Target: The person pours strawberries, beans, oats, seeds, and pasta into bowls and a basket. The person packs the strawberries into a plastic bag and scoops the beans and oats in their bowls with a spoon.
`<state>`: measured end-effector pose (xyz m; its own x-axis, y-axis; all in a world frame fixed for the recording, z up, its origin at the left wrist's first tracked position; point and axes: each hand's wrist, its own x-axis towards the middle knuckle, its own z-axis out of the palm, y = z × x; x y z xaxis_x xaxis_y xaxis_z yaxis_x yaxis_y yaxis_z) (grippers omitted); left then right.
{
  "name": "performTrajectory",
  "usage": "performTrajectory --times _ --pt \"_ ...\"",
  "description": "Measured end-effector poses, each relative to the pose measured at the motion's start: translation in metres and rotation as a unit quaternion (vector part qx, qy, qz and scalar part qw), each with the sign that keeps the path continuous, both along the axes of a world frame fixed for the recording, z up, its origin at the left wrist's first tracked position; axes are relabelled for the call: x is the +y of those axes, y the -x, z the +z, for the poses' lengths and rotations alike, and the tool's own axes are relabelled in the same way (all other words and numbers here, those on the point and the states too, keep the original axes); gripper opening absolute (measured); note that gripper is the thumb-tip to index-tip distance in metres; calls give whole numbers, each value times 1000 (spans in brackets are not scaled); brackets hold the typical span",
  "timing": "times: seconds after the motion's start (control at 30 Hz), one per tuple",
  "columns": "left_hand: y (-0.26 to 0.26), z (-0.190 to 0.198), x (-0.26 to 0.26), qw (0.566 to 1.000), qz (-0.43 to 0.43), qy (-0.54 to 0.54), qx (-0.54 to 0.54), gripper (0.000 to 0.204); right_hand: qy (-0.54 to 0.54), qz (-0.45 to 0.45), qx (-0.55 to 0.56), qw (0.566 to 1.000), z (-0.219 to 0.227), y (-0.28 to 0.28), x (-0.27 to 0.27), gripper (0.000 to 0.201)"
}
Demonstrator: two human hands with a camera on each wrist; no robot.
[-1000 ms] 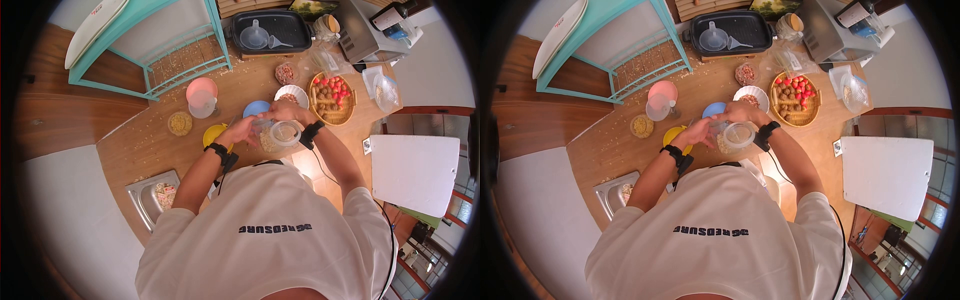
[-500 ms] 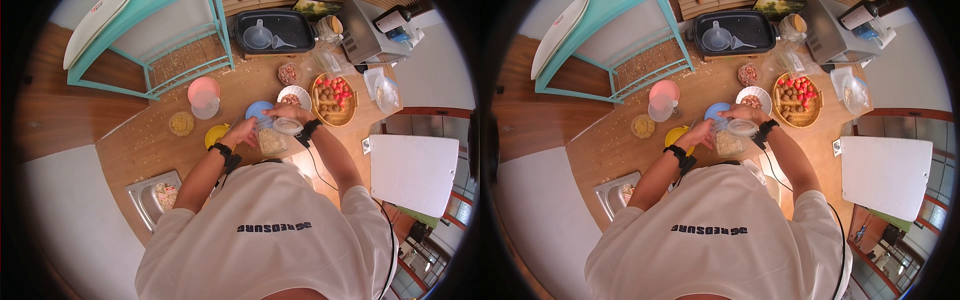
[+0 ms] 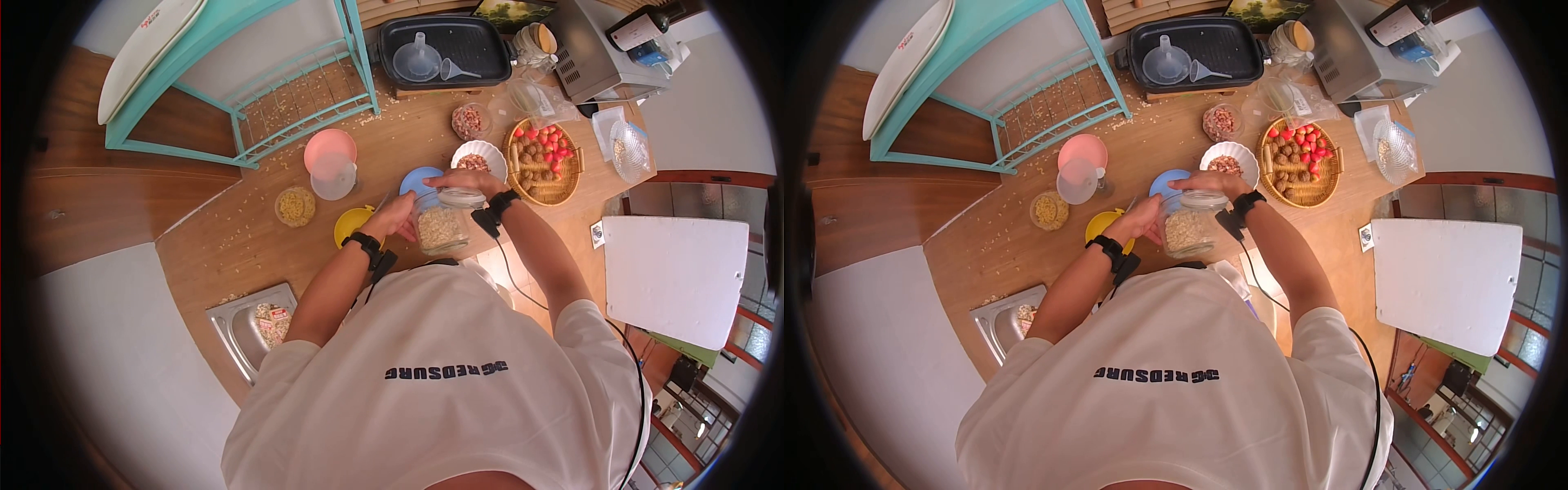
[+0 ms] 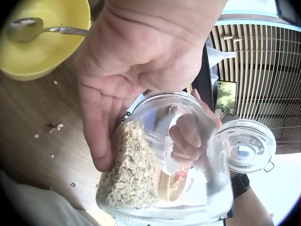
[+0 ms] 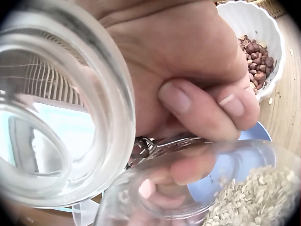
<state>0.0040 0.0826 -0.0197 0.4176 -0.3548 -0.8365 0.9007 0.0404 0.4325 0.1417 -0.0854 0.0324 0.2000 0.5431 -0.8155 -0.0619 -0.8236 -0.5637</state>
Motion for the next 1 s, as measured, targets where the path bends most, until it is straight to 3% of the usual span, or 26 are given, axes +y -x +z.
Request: performTrajectory --times 0.27,0.33,0.53,1.0 --pt "2 -4 -2 1000 -1 -6 6 67 -14 -40 19 999 1 0 3 66" --pt "2 -2 -3 1000 1 -16 6 68 27 -38 62 997 18 0 7 63" --pt "0 -5 -5 999 6 -18 27 69 54 -26 85 995 8 -2 8 58" --pt "2 -4 -5 1000 -10 1 14 69 63 -27 81 994 23 2 11 55"
